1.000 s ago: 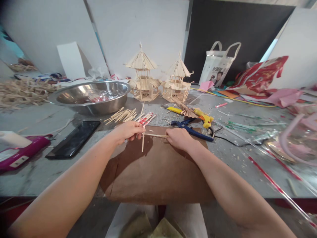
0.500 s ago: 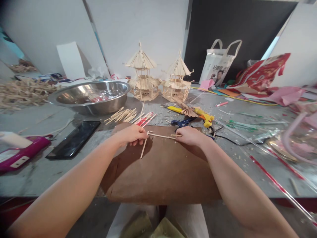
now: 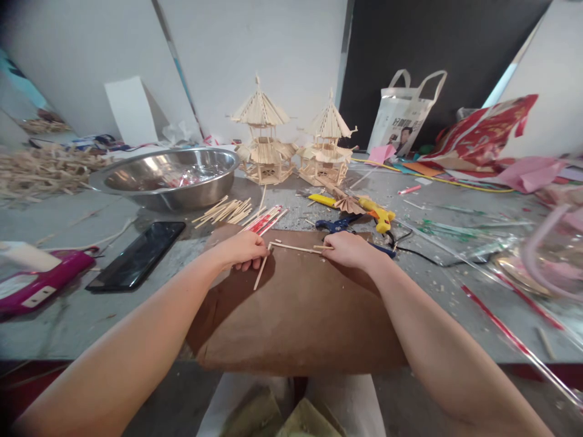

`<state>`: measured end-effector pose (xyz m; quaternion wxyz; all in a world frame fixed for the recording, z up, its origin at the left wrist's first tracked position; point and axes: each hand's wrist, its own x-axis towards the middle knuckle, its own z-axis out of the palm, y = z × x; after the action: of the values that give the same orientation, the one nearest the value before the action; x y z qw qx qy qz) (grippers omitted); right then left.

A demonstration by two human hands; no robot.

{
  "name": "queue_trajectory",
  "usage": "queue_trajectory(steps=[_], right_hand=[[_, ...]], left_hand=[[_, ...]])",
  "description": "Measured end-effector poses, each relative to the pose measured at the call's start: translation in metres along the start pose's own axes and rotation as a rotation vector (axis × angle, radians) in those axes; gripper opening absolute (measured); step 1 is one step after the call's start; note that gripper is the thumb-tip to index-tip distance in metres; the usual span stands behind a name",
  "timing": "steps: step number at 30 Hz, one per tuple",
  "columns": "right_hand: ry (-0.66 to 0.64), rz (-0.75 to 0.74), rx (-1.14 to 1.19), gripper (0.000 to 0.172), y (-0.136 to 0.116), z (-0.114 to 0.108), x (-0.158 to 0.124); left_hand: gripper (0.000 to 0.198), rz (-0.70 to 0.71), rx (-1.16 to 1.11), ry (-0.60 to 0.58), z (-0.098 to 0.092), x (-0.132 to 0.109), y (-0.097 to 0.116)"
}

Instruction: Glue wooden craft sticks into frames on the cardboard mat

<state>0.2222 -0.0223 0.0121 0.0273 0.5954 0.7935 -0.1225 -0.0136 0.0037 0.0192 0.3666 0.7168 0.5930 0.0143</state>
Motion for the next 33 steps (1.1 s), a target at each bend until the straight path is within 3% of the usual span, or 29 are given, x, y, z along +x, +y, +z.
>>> queue_trajectory(steps=[13,19,23,28,33], right_hand=[[0.042,-0.001,0.053,0.027,0.002,0.004,0.001],[0.232,0.039,0.145,0.027,-0.004,0.001,0.000],[0.273,-0.009,0.140,0.025,-0.006,0.007,0.003],[0.389,-0.090,0.295,0.023,-0.013,0.008,0.002],[0.394,-0.209,0.598,0.020,-0.020,0.017,0.003]], left_hand=[[0.017,-0.010,-0.006,0.012,-0.001,-0.002,0.004],[0.016,0.066,-0.129,0.100,-0.004,-0.002,0.003],[0.013,0.088,-0.206,0.139,-0.004,0.001,0.001],[0.006,0.254,-0.346,0.145,0.002,-0.002,0.007],[0.015,0.524,-0.249,0.286,0.015,-0.006,0.011]])
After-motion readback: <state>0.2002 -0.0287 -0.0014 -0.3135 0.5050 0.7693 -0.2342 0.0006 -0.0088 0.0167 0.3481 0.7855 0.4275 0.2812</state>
